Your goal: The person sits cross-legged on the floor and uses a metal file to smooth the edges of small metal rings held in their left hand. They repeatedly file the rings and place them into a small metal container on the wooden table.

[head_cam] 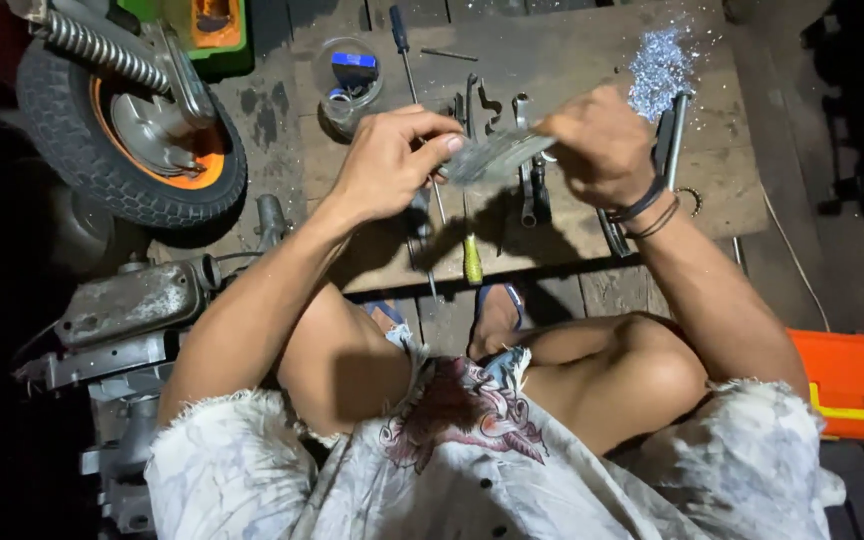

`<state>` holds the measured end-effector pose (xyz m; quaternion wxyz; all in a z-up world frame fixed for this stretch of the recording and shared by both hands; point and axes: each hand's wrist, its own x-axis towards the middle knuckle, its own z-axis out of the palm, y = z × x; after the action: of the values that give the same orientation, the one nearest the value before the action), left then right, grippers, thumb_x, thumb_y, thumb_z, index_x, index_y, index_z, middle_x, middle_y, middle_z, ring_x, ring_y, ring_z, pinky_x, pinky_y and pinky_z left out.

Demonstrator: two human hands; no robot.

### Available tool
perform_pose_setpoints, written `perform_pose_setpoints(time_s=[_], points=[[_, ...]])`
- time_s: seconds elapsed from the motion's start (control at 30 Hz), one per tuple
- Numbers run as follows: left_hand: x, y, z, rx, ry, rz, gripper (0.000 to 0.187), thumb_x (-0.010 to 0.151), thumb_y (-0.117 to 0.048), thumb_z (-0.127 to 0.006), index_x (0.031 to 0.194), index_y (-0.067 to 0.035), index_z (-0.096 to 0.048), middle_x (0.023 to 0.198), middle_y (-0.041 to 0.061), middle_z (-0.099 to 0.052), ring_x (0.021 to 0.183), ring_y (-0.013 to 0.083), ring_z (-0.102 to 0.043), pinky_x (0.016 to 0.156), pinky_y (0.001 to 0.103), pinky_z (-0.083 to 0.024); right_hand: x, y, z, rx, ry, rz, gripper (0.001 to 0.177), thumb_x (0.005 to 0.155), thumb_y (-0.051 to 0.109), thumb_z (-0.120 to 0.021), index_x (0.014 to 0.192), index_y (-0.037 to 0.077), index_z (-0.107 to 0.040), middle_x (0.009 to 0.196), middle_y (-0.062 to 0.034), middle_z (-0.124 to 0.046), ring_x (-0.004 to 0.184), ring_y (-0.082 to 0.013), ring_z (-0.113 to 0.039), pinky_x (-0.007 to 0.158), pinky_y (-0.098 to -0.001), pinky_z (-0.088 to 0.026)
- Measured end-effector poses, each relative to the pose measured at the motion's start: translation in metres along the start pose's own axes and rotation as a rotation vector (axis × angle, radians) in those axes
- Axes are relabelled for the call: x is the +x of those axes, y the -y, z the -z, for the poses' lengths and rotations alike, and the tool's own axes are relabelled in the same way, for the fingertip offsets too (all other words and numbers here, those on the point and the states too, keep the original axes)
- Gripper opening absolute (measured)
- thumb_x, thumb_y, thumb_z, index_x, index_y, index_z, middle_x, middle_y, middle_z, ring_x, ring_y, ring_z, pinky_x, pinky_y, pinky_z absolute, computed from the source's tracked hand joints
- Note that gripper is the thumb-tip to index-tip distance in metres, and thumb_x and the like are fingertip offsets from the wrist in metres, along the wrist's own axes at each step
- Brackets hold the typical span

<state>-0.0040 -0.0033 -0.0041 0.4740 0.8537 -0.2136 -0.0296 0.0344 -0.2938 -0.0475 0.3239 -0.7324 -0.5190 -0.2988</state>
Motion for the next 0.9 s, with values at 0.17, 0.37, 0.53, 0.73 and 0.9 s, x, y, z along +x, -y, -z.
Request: perform_pose_setpoints(time_s=[0.17, 0.37, 0.53, 0.73, 0.9], points=[[-0.003, -0.008, 0.01, -0.037, -0.01, -0.024, 0.025, 0.101, -0.025, -0.062, 0.113, -0.009, -0.077, 0.11, 0.01, -0.077, 0.092, 0.0223, -0.073, 0.081, 0.043, -0.058, -0.061, -0.042, -0.002, -0.259, 0.134, -0.086, 0.018, 0.116, 0.013, -0.057, 0.113, 0.006, -0.074, 0.069, -0.0011, -0.052, 0.066, -0.0177, -0.04, 0.067, -0.033, -0.04], [-0.003, -0.01, 0.005, -0.104, 0.02, 0.019, 0.024, 0.101, -0.027, -0.064, 0.111, -0.009, -0.076, 0.114, 0.011, -0.075, 0.071, 0.0193, -0.074, 0.07, 0.037, -0.058, -0.013, -0.004, -0.003, -0.086, 0.028, -0.002, 0.02, 0.113, 0.004, -0.054, 0.099, 0.001, -0.068, 0.07, -0.0064, -0.058, 0.061, -0.0192, -0.049, 0.063, -0.0363, -0.047], [-0.011, -0.019, 0.015, -0.234, 0.035, 0.042, 0.025, 0.1, -0.022, -0.064, 0.114, -0.003, -0.074, 0.111, 0.015, -0.071, 0.07, 0.0239, -0.076, 0.05, 0.024, -0.07, -0.055, -0.039, -0.005, -0.269, 0.176, -0.134, 0.018, 0.116, 0.012, -0.056, 0.121, 0.006, -0.072, 0.068, -0.0008, -0.045, 0.068, -0.0192, -0.038, 0.068, -0.0345, -0.04], [-0.009, -0.012, 0.005, -0.41, -0.024, -0.105, 0.015, 0.097, 0.002, -0.068, 0.11, 0.004, -0.075, 0.077, 0.015, -0.06, 0.058, 0.0219, -0.071, 0.044, 0.028, -0.06, -0.044, -0.025, -0.022, 0.002, -0.091, 0.002, 0.02, 0.099, 0.003, -0.062, 0.111, 0.003, -0.078, 0.082, -0.0113, -0.061, 0.068, -0.0312, -0.057, 0.067, -0.0411, -0.049], [-0.003, 0.019, -0.001, -0.443, -0.04, -0.096, 0.016, 0.097, 0.001, -0.068, 0.111, 0.002, -0.076, 0.077, 0.018, -0.06, 0.061, 0.0265, -0.075, 0.046, 0.028, -0.062, -0.076, -0.056, -0.007, -0.103, -0.031, -0.104, 0.017, 0.1, 0.003, -0.066, 0.113, 0.002, -0.077, 0.082, -0.0144, -0.062, 0.074, -0.0365, -0.061, 0.071, -0.0458, -0.052]])
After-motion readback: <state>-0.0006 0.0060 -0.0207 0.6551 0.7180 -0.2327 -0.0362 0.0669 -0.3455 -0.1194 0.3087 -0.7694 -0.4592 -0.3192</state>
